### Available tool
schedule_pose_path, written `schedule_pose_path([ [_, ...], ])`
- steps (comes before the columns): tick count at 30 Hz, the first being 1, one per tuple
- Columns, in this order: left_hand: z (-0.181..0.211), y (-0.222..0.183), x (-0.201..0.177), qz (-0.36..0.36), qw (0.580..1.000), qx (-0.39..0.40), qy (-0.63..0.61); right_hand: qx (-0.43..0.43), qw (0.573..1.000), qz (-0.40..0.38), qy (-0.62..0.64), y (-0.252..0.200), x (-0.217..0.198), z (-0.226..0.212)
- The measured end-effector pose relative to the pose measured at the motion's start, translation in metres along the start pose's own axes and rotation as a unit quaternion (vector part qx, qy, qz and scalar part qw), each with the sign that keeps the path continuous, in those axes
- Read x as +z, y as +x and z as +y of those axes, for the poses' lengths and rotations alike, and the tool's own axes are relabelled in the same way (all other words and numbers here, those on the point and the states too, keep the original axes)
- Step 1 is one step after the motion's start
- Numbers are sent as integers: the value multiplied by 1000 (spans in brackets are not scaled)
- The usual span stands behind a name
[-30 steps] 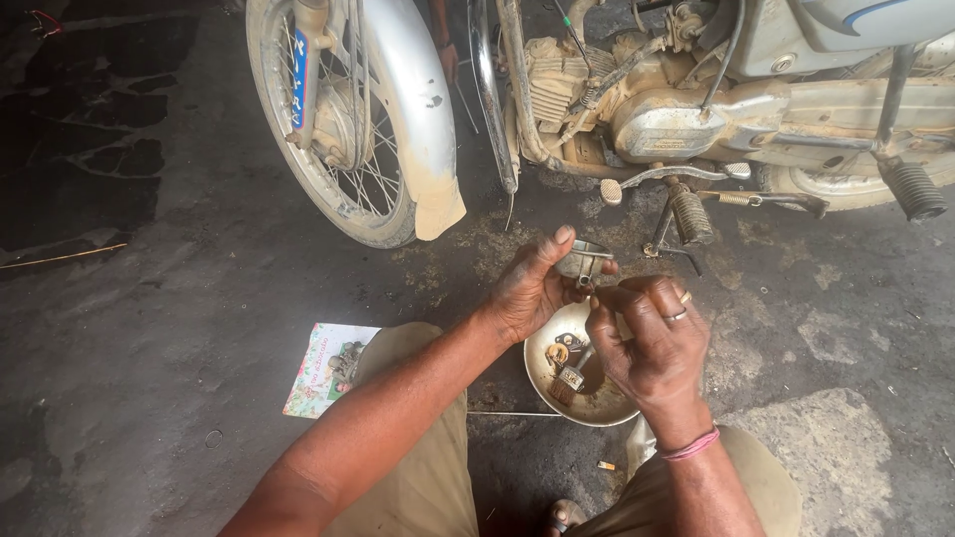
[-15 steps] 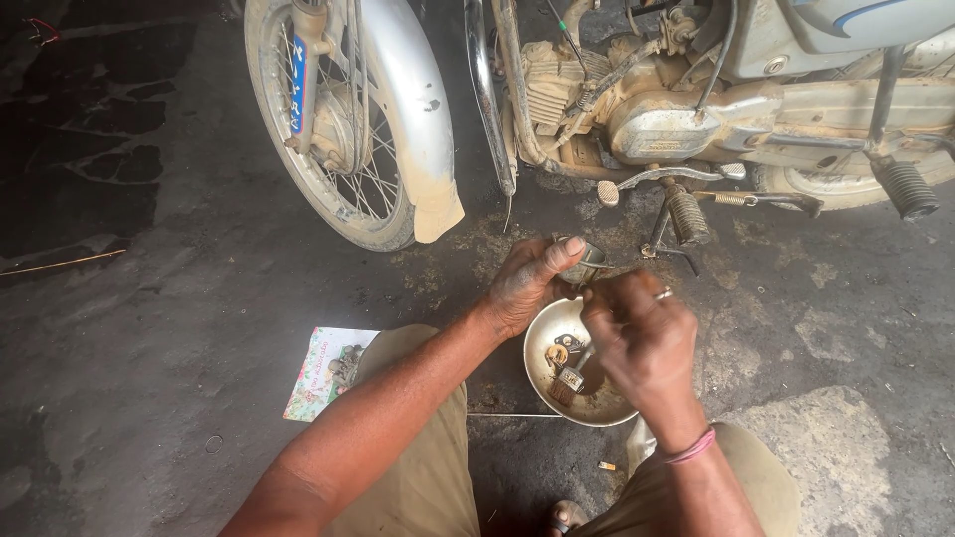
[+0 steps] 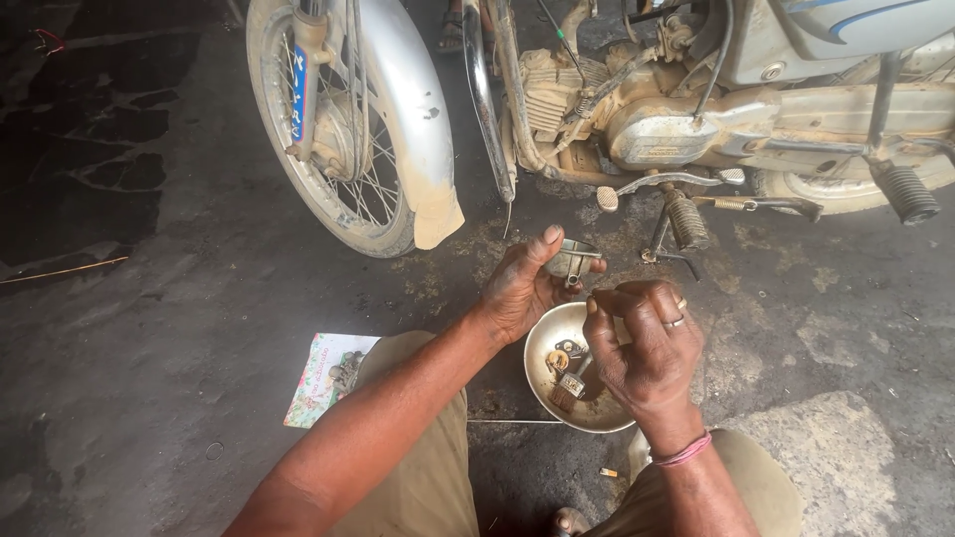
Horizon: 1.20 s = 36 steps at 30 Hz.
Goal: Cleaning and reassembling a motorcycle carburetor.
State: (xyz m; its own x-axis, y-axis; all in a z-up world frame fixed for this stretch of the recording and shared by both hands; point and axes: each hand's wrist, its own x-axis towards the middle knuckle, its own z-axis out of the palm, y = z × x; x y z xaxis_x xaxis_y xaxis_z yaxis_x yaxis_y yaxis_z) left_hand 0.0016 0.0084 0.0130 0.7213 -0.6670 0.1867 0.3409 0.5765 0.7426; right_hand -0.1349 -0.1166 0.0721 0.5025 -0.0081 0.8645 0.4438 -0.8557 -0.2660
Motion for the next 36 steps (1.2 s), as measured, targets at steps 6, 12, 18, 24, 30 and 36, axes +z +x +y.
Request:
schedule_pose_path([
  [6, -6, 1, -6, 2, 1000, -4, 4, -18, 1000, -25, -2, -1, 0, 0],
  [12, -6, -3, -7, -26, 996, 1, 82, -50, 996, -42, -62, -4, 3, 5],
  [18, -6, -4, -15, -21, 983, 14, 182, 218, 964, -101, 115, -9, 5, 12],
  [24, -1, -6, -5, -15, 986, 19, 167, 32, 997, -27, 64, 0, 4, 1],
  [30, -6, 0, -17, 12, 983, 28, 180, 185, 969, -109, 124, -25, 7, 40],
  [36, -5, -5, 4, 93, 991, -15, -94, 269, 915, -8, 301, -11, -8, 27],
])
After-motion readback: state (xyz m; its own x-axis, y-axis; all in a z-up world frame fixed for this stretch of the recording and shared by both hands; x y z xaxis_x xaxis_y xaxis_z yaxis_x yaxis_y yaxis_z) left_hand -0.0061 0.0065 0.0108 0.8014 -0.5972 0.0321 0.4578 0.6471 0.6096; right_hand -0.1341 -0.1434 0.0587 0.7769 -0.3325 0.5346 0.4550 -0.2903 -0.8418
